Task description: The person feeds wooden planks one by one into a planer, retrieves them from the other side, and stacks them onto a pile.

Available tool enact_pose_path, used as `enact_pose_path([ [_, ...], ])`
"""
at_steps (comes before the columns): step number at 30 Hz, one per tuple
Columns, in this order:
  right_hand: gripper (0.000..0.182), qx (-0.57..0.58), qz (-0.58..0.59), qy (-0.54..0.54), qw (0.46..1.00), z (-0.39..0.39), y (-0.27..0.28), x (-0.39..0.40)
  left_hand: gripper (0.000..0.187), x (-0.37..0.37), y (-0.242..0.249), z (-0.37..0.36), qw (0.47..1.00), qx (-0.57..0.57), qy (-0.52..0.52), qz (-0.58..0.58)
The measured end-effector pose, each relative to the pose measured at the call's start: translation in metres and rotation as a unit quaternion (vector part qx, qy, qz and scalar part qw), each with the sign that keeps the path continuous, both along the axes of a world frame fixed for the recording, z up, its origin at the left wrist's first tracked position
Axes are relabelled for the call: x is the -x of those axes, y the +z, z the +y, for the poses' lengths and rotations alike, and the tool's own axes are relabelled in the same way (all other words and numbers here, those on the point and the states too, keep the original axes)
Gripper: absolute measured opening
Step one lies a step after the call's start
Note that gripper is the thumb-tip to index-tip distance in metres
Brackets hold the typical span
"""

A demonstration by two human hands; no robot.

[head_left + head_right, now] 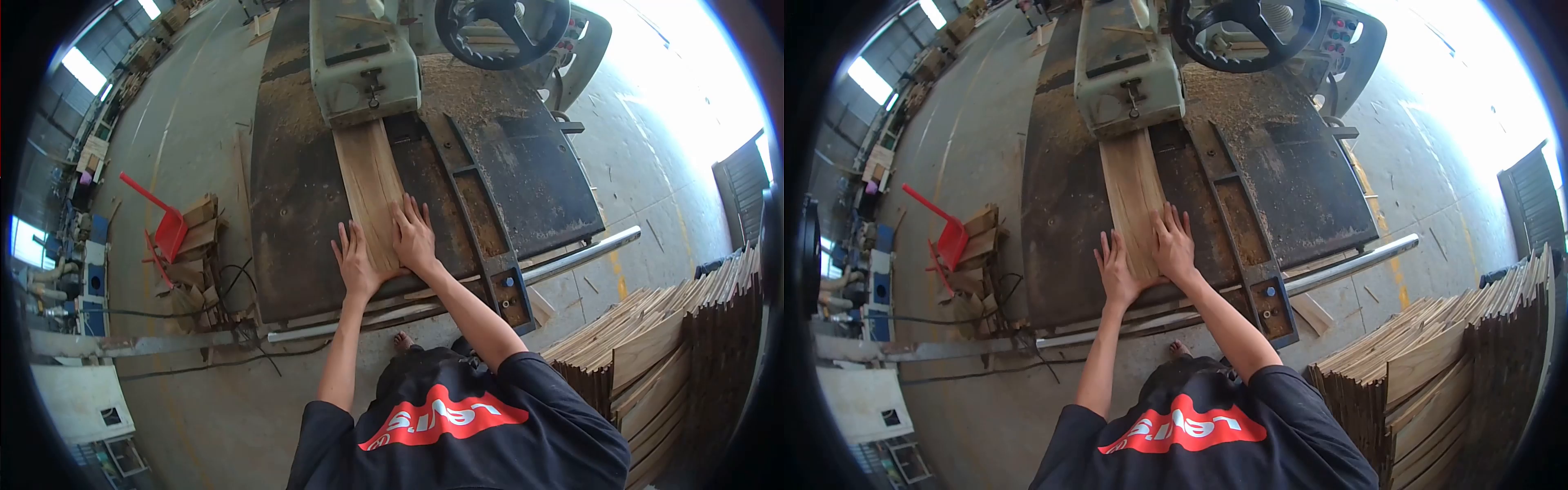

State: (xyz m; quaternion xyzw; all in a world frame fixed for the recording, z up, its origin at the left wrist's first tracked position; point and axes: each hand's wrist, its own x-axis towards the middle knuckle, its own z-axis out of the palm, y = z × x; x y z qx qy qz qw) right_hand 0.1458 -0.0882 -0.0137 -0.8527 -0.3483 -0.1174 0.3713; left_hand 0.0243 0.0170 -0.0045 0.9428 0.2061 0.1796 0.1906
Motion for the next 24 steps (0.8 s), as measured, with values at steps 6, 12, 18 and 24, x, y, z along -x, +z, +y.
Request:
enact_pose_path([
  [6, 0.042, -0.009, -0.022, -0.026, 0.999, 0.033, -0.003, -0.038, 0.148, -0.035, 0.003, 0.030, 1.000, -0.010, 0.002, 0.024],
  [12, 0.043, 0.000, -0.014, -0.046, 0.999, 0.045, -0.001, -0.060, 0.143, -0.058, -0.005, 0.046, 0.999, -0.042, 0.002, -0.011],
  [18, 0.042, -0.093, -0.026, -0.032, 0.995, -0.026, 0.024, -0.024, 0.134, -0.062, -0.003, 0.056, 0.997, -0.014, 0.025, -0.069],
  [24, 0.021, -0.019, 0.066, 0.023, 0.997, -0.218, 0.088, 0.112, 0.121, -0.052, 0.009, 0.074, 0.980, -0.172, 0.015, -0.096],
])
